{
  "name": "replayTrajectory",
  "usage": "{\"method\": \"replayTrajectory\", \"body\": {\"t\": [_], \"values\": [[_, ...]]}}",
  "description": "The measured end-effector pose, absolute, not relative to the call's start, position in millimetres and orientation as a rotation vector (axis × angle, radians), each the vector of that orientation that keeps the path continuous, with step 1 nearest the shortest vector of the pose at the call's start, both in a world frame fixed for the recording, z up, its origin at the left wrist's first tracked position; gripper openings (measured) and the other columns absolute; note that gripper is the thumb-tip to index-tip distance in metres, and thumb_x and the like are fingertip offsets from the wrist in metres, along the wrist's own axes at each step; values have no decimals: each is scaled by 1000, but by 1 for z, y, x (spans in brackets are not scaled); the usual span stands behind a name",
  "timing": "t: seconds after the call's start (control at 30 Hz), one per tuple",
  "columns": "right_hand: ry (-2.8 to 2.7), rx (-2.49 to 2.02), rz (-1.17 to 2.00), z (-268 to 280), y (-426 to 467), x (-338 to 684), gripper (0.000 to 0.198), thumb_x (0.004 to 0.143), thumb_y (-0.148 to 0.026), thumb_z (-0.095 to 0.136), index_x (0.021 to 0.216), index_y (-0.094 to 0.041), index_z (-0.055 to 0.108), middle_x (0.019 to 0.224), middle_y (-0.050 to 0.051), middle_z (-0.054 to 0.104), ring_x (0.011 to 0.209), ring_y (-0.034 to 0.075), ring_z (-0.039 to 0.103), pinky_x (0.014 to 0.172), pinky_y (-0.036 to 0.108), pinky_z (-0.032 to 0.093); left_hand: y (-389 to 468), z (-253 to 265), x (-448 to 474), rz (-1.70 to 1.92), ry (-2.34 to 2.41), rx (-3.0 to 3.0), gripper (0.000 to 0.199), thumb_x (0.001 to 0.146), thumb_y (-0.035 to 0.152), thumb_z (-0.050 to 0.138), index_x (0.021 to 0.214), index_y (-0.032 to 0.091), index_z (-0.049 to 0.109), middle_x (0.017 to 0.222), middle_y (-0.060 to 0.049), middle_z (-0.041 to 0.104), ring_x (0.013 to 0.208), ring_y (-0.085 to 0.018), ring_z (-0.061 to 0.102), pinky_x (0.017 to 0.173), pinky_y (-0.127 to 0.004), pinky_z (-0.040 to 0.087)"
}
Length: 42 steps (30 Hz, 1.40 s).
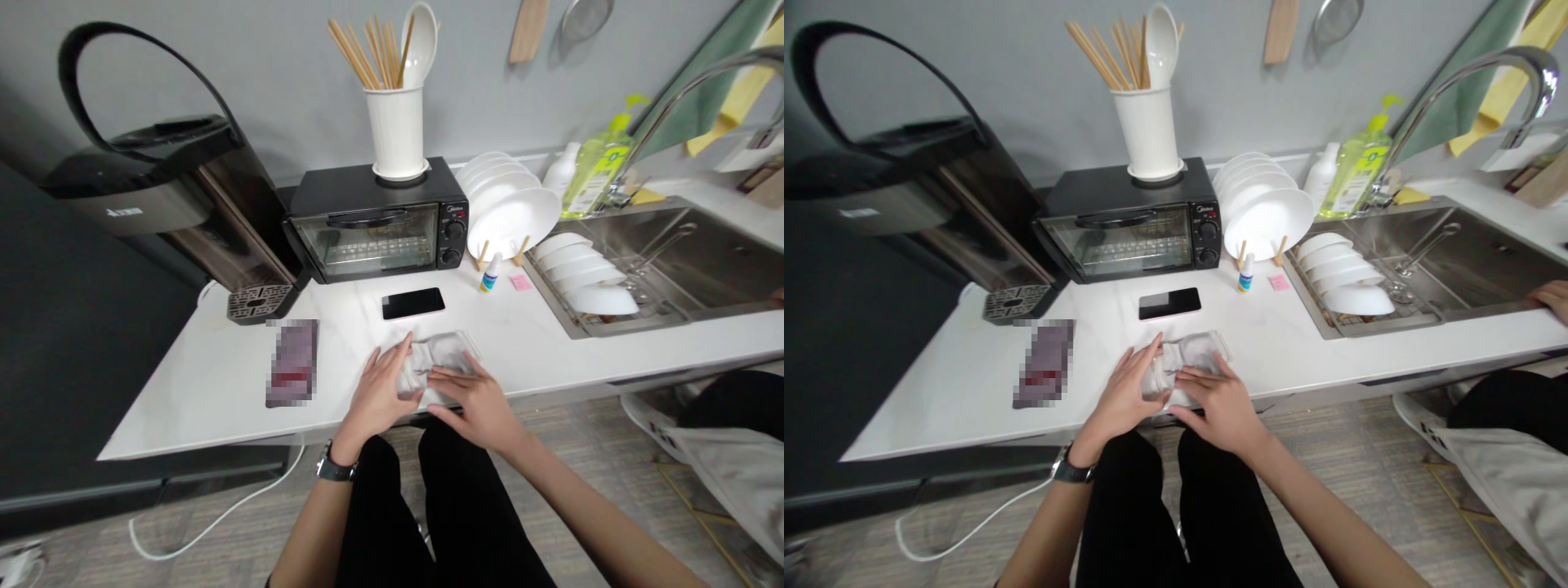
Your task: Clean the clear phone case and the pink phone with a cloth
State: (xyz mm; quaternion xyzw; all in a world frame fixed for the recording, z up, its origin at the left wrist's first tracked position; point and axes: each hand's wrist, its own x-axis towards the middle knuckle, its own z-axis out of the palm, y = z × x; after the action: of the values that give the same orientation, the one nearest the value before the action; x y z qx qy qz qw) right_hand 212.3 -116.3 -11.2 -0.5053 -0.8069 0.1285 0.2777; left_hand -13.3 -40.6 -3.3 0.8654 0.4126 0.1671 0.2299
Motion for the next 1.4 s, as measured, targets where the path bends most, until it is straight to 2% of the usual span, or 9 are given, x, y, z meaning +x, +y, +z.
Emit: {"method": "replayTrajectory", "body": {"t": [0.13,0.27,0.33,0.6,0.7,0.83,0.97,1.13,1.4], "values": [[-2103,-1570,119,-14,-104,251,37,109,-42,50,136,-23,67,140,9,71,132,28,68,130,65,22,-41,-3,-11,474,1125,2388,108,85,28,74,169,36,6,157,-3,56,148,-24,48,133,-53,16],[-2187,-1513,87,-16,-92,208,62,101,-58,60,143,-12,62,147,17,65,143,37,57,126,67,29,-40,-4,-12,466,1118,2369,106,87,31,73,169,34,4,160,-5,54,150,-24,47,132,-54,17],[-2236,-1392,190,-14,-96,180,67,99,-63,60,140,-11,64,144,17,67,142,35,58,128,63,30,-40,-5,-13,449,1118,2366,109,85,29,73,170,31,5,162,-8,50,149,-25,48,132,-53,18],[-2136,-1463,243,-11,-111,237,33,108,-41,52,130,-24,70,132,6,76,127,24,70,130,57,27,-42,-2,-11,490,1129,2380,109,86,32,74,170,31,4,155,-7,57,147,-25,50,132,-52,18],[-2070,-1617,70,-14,-100,244,38,108,-43,53,134,-22,68,136,10,73,129,29,69,130,64,21,-41,-1,-10,484,1123,2379,107,87,31,73,169,34,5,158,-5,55,148,-24,49,133,-53,16],[-2165,-1519,105,-15,-93,193,59,100,-56,63,142,-14,64,144,17,67,142,35,58,128,63,27,-40,-2,-12,467,1103,2369,104,89,32,71,170,32,5,160,-9,52,150,-26,47,132,-55,18],[-2209,-1339,292,-11,-107,169,50,101,-56,61,133,-18,69,141,13,70,137,28,64,130,54,29,-40,-2,-13,431,1097,2389,106,85,26,72,170,31,9,164,-11,47,150,-27,47,132,-55,19],[-2093,-1515,248,-11,-118,227,34,109,-40,51,134,-25,68,137,7,73,132,25,67,130,59,25,-42,1,-11,477,1109,2395,103,88,31,72,170,33,9,155,-7,56,147,-25,50,132,-53,18],[-2118,-1547,134,-15,-99,188,57,102,-54,60,143,-14,62,146,17,65,145,36,55,129,66,23,-41,0,-12,445,1101,2384,100,90,32,70,169,31,10,161,-9,51,150,-25,47,132,-54,17]]}}
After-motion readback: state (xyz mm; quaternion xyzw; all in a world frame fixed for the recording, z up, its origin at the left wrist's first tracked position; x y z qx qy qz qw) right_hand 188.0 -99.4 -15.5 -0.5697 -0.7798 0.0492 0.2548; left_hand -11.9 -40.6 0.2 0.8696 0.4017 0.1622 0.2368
